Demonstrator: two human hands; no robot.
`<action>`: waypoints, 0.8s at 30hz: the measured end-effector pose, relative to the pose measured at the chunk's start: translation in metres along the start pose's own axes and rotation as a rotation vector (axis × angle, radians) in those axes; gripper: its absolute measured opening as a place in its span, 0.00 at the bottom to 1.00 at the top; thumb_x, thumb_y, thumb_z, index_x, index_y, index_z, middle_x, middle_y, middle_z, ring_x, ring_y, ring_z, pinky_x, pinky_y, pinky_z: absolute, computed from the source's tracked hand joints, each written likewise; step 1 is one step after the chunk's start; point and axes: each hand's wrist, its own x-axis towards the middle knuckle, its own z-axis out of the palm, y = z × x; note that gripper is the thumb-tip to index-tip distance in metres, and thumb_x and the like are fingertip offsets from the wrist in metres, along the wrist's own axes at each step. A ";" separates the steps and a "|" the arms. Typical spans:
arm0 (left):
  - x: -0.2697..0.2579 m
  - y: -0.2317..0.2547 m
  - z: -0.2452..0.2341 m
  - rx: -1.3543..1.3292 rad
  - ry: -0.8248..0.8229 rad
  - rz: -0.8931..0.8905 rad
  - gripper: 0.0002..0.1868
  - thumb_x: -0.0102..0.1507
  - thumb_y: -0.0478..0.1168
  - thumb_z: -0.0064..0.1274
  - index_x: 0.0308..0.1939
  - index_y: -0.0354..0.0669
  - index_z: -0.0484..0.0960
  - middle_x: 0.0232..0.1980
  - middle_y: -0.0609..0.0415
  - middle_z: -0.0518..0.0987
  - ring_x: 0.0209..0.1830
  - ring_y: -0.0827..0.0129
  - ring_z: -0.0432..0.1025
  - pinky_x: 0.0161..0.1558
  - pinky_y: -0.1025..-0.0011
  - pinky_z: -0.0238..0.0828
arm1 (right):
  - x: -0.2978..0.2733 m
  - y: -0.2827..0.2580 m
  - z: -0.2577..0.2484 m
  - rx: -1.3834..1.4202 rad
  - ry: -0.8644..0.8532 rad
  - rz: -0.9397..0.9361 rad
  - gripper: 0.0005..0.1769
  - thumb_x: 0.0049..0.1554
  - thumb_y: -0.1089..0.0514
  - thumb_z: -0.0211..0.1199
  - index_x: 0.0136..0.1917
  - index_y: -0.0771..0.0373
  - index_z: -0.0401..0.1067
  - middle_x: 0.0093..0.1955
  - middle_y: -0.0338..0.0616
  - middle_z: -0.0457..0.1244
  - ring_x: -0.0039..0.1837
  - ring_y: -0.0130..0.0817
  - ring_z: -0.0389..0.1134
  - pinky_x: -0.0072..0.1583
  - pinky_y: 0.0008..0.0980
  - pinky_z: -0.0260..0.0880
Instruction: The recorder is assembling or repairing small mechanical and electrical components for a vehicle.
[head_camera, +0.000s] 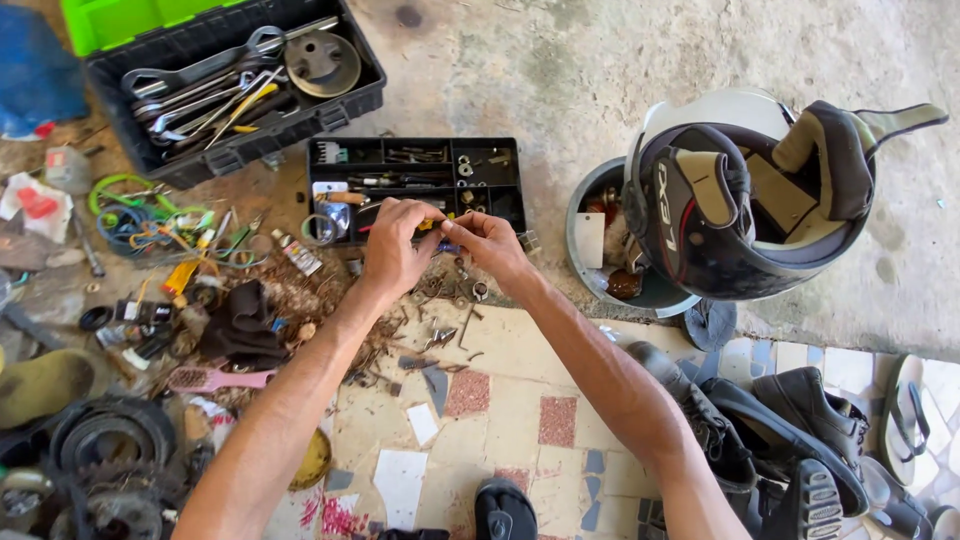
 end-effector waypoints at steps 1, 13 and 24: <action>0.005 -0.002 0.007 -0.002 -0.008 0.002 0.13 0.57 0.30 0.66 0.44 0.41 0.82 0.45 0.52 0.83 0.46 0.58 0.74 0.47 0.62 0.72 | 0.005 0.004 -0.007 0.006 0.006 0.003 0.16 0.60 0.45 0.65 0.52 0.59 0.77 0.42 0.30 0.69 0.42 0.17 0.65 0.40 0.21 0.61; 0.067 -0.036 0.069 0.067 -0.050 0.064 0.12 0.59 0.34 0.65 0.44 0.40 0.81 0.47 0.49 0.80 0.48 0.54 0.71 0.50 0.59 0.71 | 0.074 0.032 -0.068 0.079 0.144 -0.013 0.10 0.62 0.57 0.62 0.54 0.61 0.78 0.43 0.31 0.69 0.41 0.18 0.64 0.40 0.21 0.62; 0.075 -0.056 0.080 0.127 -0.085 -0.112 0.32 0.61 0.35 0.65 0.69 0.47 0.75 0.58 0.47 0.79 0.55 0.50 0.72 0.58 0.58 0.71 | 0.092 0.045 -0.093 0.083 0.221 -0.035 0.16 0.63 0.59 0.59 0.64 0.57 0.74 0.49 0.33 0.71 0.43 0.18 0.66 0.43 0.21 0.67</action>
